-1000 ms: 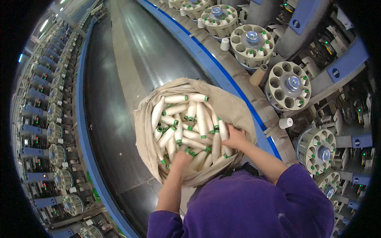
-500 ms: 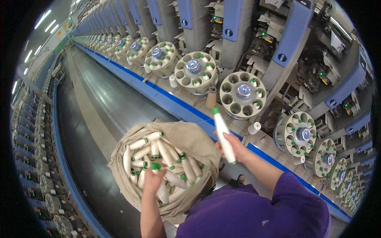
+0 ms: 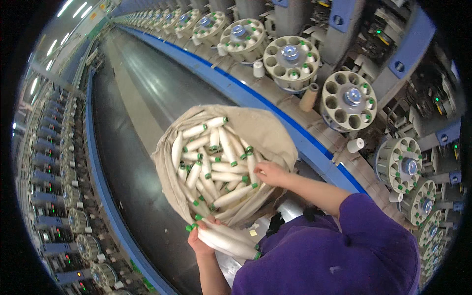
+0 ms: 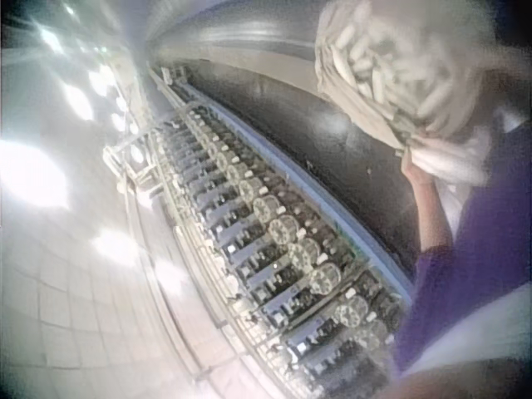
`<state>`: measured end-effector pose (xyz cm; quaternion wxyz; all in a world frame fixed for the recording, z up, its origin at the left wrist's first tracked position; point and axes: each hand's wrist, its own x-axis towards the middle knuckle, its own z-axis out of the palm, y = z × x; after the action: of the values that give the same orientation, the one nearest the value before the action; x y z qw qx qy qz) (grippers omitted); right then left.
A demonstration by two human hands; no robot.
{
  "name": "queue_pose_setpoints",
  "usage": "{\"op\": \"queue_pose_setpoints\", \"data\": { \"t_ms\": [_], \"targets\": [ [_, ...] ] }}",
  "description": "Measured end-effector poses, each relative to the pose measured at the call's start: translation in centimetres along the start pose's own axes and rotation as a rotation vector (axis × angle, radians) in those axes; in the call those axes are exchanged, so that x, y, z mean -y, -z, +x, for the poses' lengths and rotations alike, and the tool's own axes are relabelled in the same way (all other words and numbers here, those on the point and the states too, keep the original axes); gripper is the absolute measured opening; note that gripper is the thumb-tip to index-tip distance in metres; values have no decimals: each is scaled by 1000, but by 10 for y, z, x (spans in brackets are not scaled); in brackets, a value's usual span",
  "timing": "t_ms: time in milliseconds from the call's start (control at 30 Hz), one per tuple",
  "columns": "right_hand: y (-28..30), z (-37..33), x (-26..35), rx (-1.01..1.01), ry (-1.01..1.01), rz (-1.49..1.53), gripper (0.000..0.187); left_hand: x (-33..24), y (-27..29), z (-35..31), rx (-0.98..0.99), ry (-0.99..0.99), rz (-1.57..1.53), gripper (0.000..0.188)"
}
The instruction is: The person repeatedly picks white thread spools from a cloth bag and places them into slots on rotating circular holders along a row of textile machines. The person walks along the aisle, refills the holders, and briefly touches a large thread roll on a machine before continuing.
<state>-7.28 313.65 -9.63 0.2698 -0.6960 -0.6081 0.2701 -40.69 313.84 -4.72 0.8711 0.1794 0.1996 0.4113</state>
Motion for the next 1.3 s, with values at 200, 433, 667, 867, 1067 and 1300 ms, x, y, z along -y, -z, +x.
{"op": "queue_pose_setpoints", "data": {
  "t_ms": [200,433,667,867,1067,1300],
  "targets": [
    [-53,27,-5,566,-108,-386,55,6,69,-107,-268,-361,-33,24],
    [-64,23,1,694,-189,-497,64,-66,76,-221,-363,-791,163,51],
    [-26,6,19,463,-125,-282,46,-107,73,-286,-1072,-1036,255,55],
    [38,3,98,82,148,314,32,-96,41,-168,-741,-368,648,59],
    [30,-39,130,128,134,821,39,-29,-23,-22,-62,-56,520,30],
    [14,-121,102,487,-200,1313,58,15,-58,43,36,284,294,33]
  ]
}}
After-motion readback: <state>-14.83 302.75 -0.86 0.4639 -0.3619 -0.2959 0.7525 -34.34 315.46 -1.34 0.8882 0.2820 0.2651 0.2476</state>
